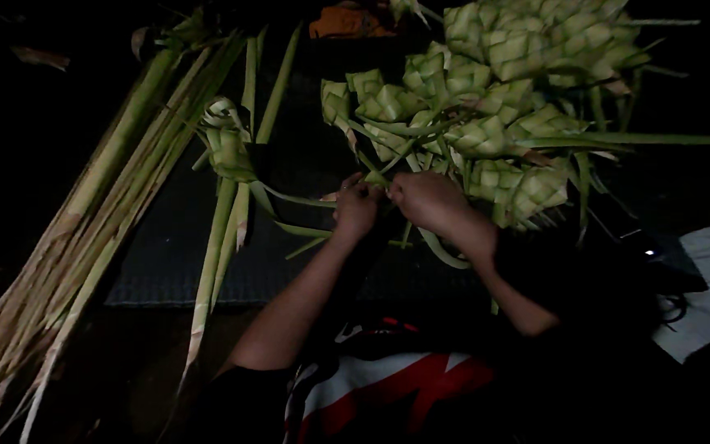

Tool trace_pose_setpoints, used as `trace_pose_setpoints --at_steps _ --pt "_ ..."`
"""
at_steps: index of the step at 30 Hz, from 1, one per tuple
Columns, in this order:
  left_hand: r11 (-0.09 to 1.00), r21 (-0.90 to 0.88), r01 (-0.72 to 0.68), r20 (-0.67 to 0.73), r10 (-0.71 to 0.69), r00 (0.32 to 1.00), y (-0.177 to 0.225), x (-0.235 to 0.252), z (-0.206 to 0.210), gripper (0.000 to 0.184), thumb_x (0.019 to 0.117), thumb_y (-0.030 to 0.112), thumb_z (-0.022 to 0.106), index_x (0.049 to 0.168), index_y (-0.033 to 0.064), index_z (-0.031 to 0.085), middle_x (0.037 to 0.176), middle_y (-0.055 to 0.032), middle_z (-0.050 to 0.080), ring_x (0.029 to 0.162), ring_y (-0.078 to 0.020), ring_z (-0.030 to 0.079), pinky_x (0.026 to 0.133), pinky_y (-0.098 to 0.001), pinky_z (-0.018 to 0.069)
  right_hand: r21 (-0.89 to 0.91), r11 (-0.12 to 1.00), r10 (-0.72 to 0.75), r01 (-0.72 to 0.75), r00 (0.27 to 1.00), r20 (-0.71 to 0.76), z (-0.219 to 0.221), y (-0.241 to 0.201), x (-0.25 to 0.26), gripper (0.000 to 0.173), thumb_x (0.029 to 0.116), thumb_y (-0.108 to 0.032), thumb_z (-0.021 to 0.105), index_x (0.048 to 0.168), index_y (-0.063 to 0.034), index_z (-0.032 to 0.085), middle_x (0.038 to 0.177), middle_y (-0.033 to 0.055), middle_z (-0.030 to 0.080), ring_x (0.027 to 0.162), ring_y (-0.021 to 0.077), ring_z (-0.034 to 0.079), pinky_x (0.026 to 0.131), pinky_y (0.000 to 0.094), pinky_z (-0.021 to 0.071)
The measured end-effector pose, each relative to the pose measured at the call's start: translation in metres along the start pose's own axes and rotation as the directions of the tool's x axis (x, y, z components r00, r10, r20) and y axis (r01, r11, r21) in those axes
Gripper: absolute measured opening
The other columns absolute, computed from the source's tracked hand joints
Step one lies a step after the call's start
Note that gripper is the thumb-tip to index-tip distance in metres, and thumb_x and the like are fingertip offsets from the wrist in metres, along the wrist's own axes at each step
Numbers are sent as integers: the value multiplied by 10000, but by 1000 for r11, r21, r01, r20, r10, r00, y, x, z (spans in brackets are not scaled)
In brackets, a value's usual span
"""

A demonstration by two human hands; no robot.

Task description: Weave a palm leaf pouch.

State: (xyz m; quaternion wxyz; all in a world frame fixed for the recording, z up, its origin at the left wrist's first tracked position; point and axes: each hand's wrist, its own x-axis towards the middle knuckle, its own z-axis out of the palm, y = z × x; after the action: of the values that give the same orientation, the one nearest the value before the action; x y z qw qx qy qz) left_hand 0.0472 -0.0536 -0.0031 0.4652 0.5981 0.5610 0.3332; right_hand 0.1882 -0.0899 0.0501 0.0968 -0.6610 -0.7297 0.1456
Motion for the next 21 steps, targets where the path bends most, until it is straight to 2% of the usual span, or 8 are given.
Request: trace_pose_setpoints --at_steps 2,3,7,9,11,12,15,21 --pt "997 -82 11 1 -11 1000 0 0 0 237 1044 211 565 977 24 694 1500 -124 470 1319 -254 507 1055 -488 449 -7 998 55 -55 994 94 -7 -2 6 230 1060 -202 538 1032 -6 655 927 243 663 881 447 669 698 625 517" --pt "993 -121 13 7 -13 1000 1 -1 -1 245 1051 190 546 992 4 695 1494 -130 472 1289 -234 530 1042 -443 470 -33 995 96 -91 980 177 -13 -3 12 254 1072 -220 514 1061 -11 658 986 227 670 959 422 666 781 615 517" --pt "980 -194 36 57 -25 998 2 -3 -5 313 1092 167 434 1220 -22 649 1534 -139 438 1292 -215 536 1056 -393 471 26 994 102 -110 970 219 -15 8 24 274 1065 -237 544 1114 -3 679 1061 222 674 1034 399 653 877 616 507" --pt "988 -155 4 50 4 999 -1 -1 -6 319 1096 179 436 1231 -10 655 1517 -141 461 1304 -221 535 1071 -406 466 131 987 77 -90 991 106 -2 18 21 252 1049 -242 585 1120 -15 669 1025 230 673 968 420 664 821 630 521" --pt "993 -116 -31 43 36 998 -5 0 -8 292 1079 173 473 1176 14 698 1508 -132 480 1345 -237 499 1099 -451 428 258 966 35 -13 996 -78 20 32 14 184 1025 -245 627 1077 -71 654 914 207 663 793 405 661 658 604 532" --pt "993 -105 -48 37 52 998 -7 -1 -9 272 1063 161 497 1145 28 720 1503 -126 488 1359 -240 485 1105 -470 414 300 954 57 -28 994 -90 21 31 12 171 1024 -246 631 1079 -87 663 911 193 665 785 388 658 655 591 530" --pt "992 -81 -93 19 95 995 -12 -4 -9 238 1041 147 532 1107 70 748 1507 -93 491 1361 -221 481 1101 -472 417 379 902 202 -205 978 47 5 10 13 220 1049 -218 591 1173 -67 692 1059 169 697 959 326 673 857 560 527" --pt "973 8 -230 23 230 973 -26 -15 -9 250 1027 144 564 1178 102 758 1545 -93 466 1414 -252 433 1133 -550 356 584 778 261 -231 965 35 19 6 -4 241 1053 -182 579 1224 -56 694 1201 155 664 1086 272 635 942 488 505"
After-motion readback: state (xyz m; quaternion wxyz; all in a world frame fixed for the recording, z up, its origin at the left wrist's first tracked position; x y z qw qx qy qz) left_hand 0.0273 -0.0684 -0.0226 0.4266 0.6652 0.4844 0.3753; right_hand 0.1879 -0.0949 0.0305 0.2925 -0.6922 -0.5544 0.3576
